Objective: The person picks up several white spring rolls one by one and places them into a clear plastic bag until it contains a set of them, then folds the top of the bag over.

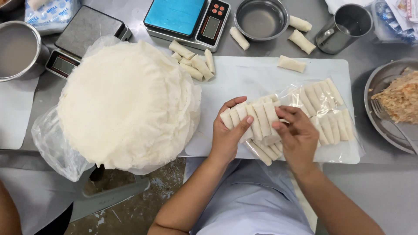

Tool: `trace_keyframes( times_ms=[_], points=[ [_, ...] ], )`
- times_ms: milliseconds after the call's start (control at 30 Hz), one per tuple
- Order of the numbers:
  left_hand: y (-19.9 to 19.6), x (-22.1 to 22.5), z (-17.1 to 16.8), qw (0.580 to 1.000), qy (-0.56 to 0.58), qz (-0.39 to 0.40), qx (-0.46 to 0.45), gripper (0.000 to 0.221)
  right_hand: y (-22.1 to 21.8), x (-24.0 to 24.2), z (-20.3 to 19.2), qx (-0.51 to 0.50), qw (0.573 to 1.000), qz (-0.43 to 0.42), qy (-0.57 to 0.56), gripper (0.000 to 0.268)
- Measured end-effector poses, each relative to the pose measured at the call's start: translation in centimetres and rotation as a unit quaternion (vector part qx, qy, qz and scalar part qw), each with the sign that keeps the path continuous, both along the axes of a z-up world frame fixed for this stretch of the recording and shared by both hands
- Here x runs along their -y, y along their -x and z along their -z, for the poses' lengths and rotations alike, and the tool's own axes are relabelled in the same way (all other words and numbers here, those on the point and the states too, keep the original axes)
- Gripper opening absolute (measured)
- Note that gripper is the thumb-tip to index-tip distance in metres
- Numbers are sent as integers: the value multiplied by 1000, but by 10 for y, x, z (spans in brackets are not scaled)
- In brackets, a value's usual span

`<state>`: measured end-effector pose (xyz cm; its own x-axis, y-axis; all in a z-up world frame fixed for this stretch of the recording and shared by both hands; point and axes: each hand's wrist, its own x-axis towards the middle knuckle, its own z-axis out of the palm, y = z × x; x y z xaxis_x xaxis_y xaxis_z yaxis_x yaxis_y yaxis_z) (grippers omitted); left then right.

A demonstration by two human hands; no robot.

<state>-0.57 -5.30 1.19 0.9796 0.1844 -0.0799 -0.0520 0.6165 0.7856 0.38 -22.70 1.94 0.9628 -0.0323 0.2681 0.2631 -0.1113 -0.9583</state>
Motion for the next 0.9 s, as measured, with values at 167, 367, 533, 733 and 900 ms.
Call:
trace_keyframes(
  times_ms=[167, 367, 533, 733, 900],
  points=[
    [6, 7, -15, 995, 99, 10, -11, 49, 19, -29, 4, 16, 984, -124, -129, 73],
    [9, 12, -20, 988, 144, 50, -16, 49, 24, -9, 22, 3, 990, -55, -131, 84],
    [12, 17, -21, 984, 161, 71, -4, 51, 24, -6, 17, -5, 989, -24, -147, 79],
    [15, 21, -19, 980, 178, 85, 1, 56, 33, -9, 13, 1, 993, -22, -120, 86],
    [13, 27, -29, 984, 161, 82, 13, 57, 36, -10, 15, 1, 994, -20, -109, 96]
  ],
)
